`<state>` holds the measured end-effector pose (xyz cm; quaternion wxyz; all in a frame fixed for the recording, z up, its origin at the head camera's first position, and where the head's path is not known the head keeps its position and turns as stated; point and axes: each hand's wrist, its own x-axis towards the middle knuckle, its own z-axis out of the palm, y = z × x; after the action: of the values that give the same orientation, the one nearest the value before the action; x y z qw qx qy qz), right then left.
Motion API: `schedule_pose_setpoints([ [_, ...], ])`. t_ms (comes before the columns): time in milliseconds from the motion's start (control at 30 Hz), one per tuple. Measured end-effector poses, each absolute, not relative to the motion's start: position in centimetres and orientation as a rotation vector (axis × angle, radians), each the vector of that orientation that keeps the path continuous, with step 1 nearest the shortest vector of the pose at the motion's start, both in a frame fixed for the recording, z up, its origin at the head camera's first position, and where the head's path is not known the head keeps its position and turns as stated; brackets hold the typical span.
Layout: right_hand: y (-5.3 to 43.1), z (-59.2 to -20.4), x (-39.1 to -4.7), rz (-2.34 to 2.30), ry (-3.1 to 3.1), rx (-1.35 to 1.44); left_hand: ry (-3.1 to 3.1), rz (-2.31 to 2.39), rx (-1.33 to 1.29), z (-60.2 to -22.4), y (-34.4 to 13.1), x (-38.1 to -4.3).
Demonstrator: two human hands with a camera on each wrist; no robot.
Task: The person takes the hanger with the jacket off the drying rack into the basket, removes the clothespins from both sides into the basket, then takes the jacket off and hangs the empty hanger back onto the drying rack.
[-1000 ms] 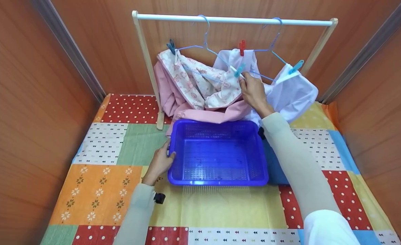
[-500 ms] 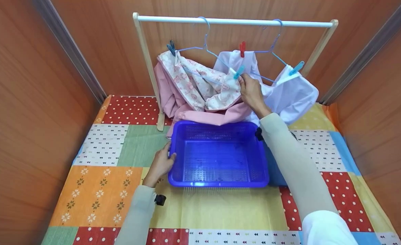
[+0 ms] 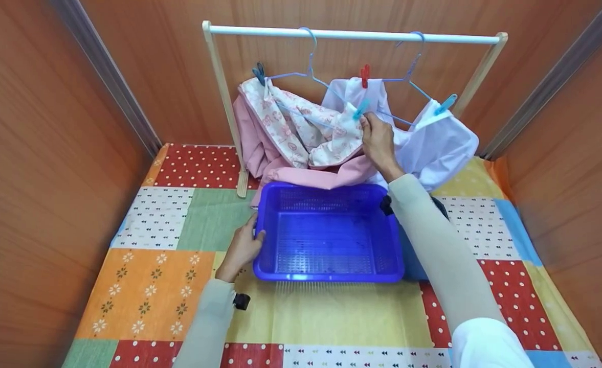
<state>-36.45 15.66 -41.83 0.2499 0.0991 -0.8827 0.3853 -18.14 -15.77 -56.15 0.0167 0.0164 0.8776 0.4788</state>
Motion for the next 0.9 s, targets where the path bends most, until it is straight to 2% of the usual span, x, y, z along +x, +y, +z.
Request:
schedule_pose_setpoints([
  [900,14.6,-41.3,-36.0,1.138,-2.225,0.205,2.735,1.474,0.04,-56.2,-15.6,-18.1],
])
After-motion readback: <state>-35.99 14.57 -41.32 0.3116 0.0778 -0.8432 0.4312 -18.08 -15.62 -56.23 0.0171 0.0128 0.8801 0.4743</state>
